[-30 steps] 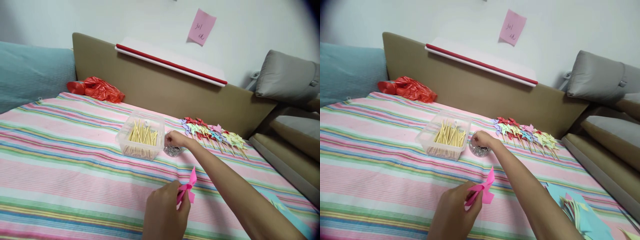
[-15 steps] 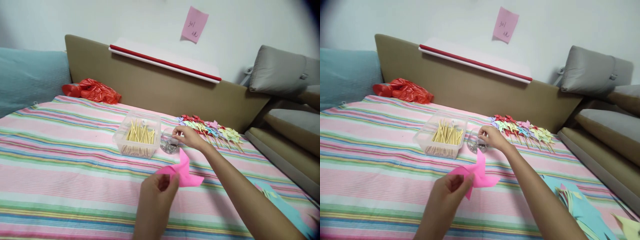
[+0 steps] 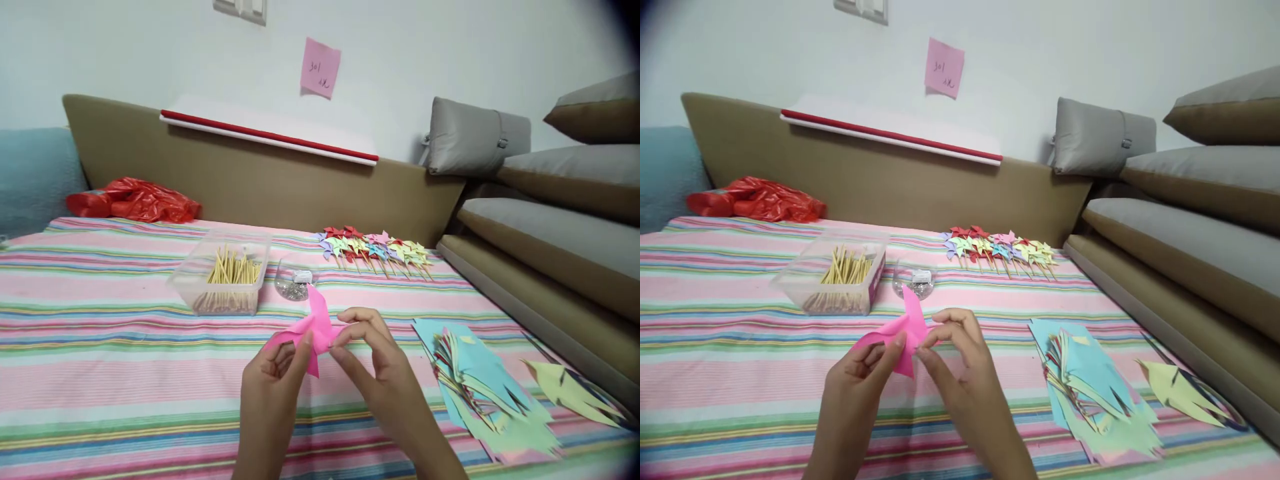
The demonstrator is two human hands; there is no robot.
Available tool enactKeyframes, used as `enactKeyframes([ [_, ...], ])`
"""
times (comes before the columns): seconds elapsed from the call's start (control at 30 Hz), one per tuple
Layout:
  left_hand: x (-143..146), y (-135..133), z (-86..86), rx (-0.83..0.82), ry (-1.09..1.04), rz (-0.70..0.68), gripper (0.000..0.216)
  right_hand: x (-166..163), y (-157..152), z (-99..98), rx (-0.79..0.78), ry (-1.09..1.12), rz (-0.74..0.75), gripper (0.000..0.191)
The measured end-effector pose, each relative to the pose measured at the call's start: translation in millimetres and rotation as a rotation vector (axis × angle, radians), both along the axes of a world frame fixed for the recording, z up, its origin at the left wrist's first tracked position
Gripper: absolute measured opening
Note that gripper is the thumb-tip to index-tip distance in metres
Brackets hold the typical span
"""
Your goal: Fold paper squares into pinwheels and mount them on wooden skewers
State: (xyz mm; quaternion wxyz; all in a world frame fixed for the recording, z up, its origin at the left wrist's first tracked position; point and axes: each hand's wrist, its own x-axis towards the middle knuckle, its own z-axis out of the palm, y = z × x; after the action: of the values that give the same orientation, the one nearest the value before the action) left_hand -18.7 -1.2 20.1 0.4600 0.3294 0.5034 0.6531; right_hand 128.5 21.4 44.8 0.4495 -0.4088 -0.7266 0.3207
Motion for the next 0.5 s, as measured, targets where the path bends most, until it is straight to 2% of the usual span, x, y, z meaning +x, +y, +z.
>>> enactKeyframes([
  [0.1,11.4,2.9,-1.9,0.053,0.031,0.001,0.028,6.1,-0.1,-11.1,0.001,-0.018,0.005,0.011],
  [0.23,22.6,12.5,-9.4,0.086,-0.028,-0.081,0.017,17.5,4.4,-20.4,0.024,-0.021,-0.030,0.008],
  [0.5,31.8,16.2,-17.4,0.058,-0.056,-0.167,0.015,28.0,9.4,-26.7,0.004,-0.027,-0.027,0.010],
])
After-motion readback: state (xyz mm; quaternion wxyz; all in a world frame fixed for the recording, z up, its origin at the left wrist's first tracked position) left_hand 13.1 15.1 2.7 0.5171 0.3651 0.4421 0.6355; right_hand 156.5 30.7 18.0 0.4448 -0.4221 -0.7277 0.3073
